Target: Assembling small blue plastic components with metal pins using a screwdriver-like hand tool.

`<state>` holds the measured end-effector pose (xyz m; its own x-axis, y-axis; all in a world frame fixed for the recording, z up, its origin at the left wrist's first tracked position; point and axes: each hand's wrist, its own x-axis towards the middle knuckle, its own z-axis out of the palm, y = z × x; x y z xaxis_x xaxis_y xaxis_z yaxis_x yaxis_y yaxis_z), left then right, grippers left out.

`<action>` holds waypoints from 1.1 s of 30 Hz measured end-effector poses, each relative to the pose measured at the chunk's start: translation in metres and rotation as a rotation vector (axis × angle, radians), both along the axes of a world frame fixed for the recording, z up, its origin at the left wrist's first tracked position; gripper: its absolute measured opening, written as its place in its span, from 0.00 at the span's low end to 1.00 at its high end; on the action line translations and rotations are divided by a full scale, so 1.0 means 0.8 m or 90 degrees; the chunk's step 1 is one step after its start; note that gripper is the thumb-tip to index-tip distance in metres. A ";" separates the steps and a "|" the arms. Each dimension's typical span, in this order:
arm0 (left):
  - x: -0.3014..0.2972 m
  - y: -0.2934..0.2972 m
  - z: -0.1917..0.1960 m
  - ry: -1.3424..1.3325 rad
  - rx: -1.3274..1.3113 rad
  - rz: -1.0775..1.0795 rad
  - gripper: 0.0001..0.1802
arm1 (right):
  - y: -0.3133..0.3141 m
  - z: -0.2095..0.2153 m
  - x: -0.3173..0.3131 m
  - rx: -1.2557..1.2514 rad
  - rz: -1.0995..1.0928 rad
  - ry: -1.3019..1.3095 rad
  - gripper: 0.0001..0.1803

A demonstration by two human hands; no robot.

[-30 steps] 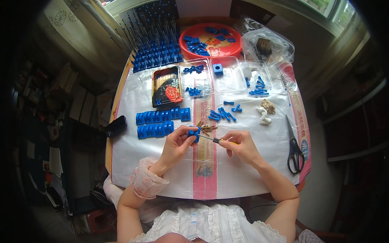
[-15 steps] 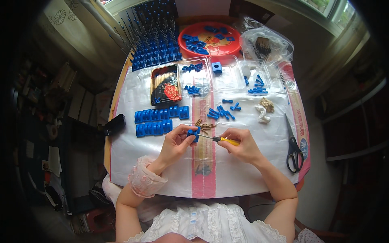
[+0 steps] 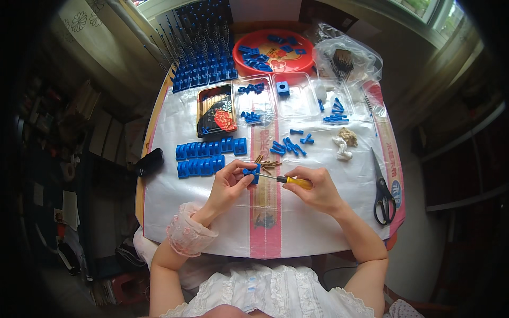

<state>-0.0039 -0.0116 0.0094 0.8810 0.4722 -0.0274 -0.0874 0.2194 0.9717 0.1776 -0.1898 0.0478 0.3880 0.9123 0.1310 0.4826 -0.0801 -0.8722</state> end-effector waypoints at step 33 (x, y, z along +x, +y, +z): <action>0.001 0.001 -0.003 0.003 -0.077 -0.046 0.17 | -0.005 0.008 -0.005 0.087 -0.095 -0.119 0.09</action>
